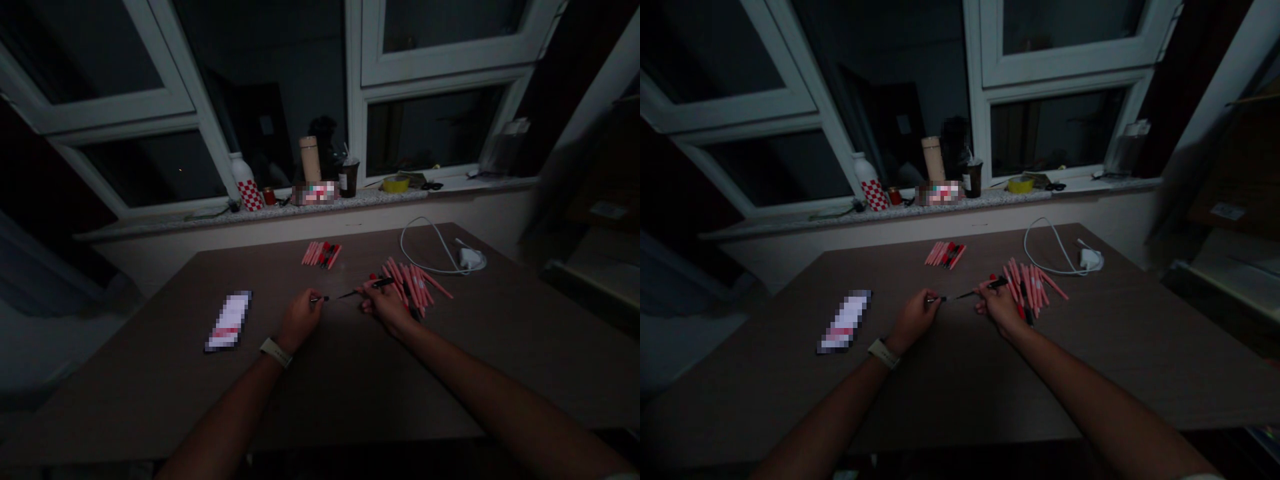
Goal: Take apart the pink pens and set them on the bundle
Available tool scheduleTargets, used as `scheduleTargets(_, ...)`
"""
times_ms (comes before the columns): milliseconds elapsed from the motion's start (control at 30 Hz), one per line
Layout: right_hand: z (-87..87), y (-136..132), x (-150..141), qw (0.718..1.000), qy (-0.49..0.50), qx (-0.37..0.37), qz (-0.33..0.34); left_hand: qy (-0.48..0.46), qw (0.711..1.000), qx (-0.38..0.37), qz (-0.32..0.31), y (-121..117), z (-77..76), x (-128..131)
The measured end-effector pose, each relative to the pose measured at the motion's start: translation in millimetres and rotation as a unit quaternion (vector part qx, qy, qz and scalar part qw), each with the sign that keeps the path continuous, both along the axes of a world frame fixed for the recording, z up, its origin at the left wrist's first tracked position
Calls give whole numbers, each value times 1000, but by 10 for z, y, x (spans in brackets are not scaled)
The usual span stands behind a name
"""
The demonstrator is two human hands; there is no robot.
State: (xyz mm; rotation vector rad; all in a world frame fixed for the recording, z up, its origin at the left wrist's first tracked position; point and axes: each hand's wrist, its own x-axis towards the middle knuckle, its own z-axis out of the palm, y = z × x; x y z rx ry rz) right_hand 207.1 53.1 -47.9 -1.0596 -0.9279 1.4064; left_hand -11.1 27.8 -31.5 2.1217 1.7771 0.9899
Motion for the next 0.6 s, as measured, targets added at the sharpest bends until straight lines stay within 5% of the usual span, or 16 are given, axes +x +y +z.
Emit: scheduleTargets(600, 130, -60, -27, 1000, 5, -23, -3, 78, 995, 5, -64, -82, -35, 29)
